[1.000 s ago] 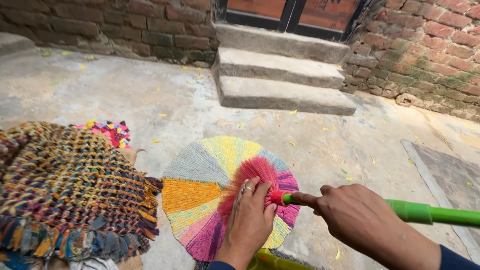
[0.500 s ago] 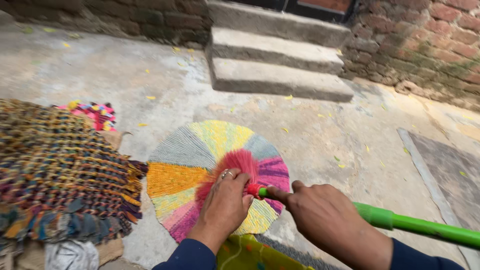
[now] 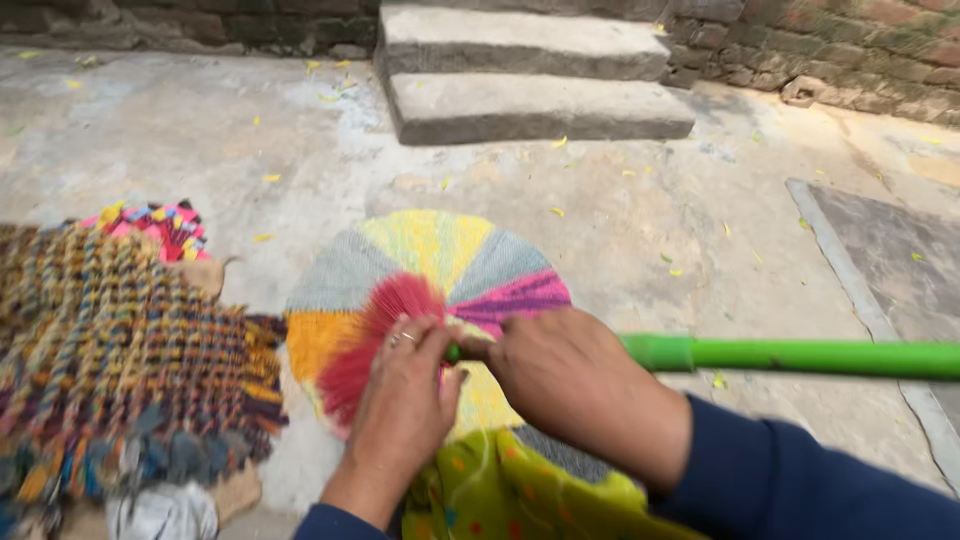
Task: The person spreads a woven mat flat on the ground, cleans its surface by brushing it with a broom, and then folds the mat by hand.
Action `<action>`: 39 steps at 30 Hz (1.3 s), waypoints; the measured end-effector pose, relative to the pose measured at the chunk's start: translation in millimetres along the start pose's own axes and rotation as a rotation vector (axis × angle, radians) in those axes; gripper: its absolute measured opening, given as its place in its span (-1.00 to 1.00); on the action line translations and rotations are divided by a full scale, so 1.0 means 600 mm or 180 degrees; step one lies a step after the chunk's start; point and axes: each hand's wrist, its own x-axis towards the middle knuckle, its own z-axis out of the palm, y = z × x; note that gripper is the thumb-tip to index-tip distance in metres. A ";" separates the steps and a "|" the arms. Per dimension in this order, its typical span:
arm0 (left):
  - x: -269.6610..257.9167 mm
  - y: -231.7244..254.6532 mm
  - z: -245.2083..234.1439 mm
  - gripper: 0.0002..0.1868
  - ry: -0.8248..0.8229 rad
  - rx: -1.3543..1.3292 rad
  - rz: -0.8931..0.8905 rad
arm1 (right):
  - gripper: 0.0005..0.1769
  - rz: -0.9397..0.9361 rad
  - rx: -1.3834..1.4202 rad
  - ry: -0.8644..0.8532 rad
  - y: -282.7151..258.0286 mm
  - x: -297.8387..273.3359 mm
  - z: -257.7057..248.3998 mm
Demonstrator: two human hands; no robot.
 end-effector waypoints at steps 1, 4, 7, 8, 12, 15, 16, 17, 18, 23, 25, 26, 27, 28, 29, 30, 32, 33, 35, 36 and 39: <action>0.014 -0.010 0.012 -0.55 -0.0155 -0.0145 -0.0076 | -0.53 0.0009 -0.0034 0.0039 0.003 0.014 -0.006; 0.055 -0.032 0.034 -0.53 -0.0479 -0.0185 -0.0246 | -0.50 0.0315 0.0122 -0.0276 0.007 0.044 -0.010; 0.056 -0.061 0.037 -0.41 -0.0765 -0.0070 -0.0493 | -0.45 0.0346 0.0333 -0.0339 0.017 0.077 0.019; 0.055 -0.072 0.039 -0.32 -0.0836 -0.0031 -0.0590 | -0.44 0.0464 0.0294 -0.0545 0.022 0.090 0.032; 0.034 -0.130 0.045 -0.24 -0.0990 0.0273 -0.0896 | -0.42 0.0648 0.0476 -0.0876 0.012 0.127 0.100; 0.018 -0.173 0.058 -0.25 -0.1151 0.0308 -0.1199 | -0.37 0.0638 0.0297 -0.0950 -0.005 0.144 0.166; 0.016 -0.186 0.066 -0.25 -0.1312 0.0367 -0.1283 | -0.37 0.0596 0.0300 -0.0976 -0.006 0.147 0.187; 0.012 -0.199 0.073 -0.24 -0.1492 0.0439 -0.1361 | -0.36 0.0564 0.0510 -0.0863 -0.008 0.150 0.208; 0.007 -0.210 0.080 -0.24 -0.1513 0.0447 -0.1403 | -0.35 0.0532 0.0721 -0.0751 -0.008 0.152 0.229; -0.015 -0.261 0.122 -0.19 -0.1791 0.0486 -0.1573 | -0.37 0.0578 0.1031 -0.0941 0.001 0.143 0.322; -0.025 -0.276 0.135 -0.16 -0.1984 0.0611 -0.1614 | -0.37 0.0606 0.1167 -0.1003 0.012 0.139 0.346; -0.030 -0.282 0.142 -0.13 -0.2149 0.0744 -0.1672 | -0.39 0.0557 0.1159 -0.1014 0.017 0.134 0.355; -0.036 -0.288 0.149 -0.13 -0.2197 0.0757 -0.1678 | -0.40 0.0498 0.1167 -0.1038 0.017 0.128 0.364; -0.042 -0.291 0.154 -0.11 -0.2402 0.0806 -0.1879 | -0.40 0.0508 0.1211 -0.1061 0.016 0.120 0.372; -0.043 -0.295 0.157 -0.07 -0.2563 0.0872 -0.2083 | -0.39 0.0576 0.1315 -0.1053 0.019 0.119 0.379; -0.043 -0.296 0.160 -0.07 -0.2570 0.0902 -0.2090 | -0.39 0.0643 0.1420 -0.1045 0.022 0.116 0.385; -0.041 -0.295 0.170 -0.01 -0.2622 0.0823 -0.2290 | -0.37 0.0754 0.1484 -0.1193 0.034 0.110 0.400; -0.043 -0.293 0.175 -0.01 -0.2622 0.0830 -0.2294 | -0.35 0.0877 0.1527 -0.1349 0.044 0.104 0.410; -0.053 -0.292 0.183 0.05 -0.2561 0.0664 -0.2254 | -0.41 0.1207 0.1279 -0.1673 0.087 0.099 0.435; -0.060 -0.294 0.187 0.05 -0.2571 0.0674 -0.2255 | -0.45 0.1542 0.1019 -0.1992 0.112 0.091 0.448; -0.088 -0.306 0.199 0.02 -0.2740 0.0578 -0.2109 | -0.41 0.2422 0.0984 -0.1745 0.201 0.035 0.467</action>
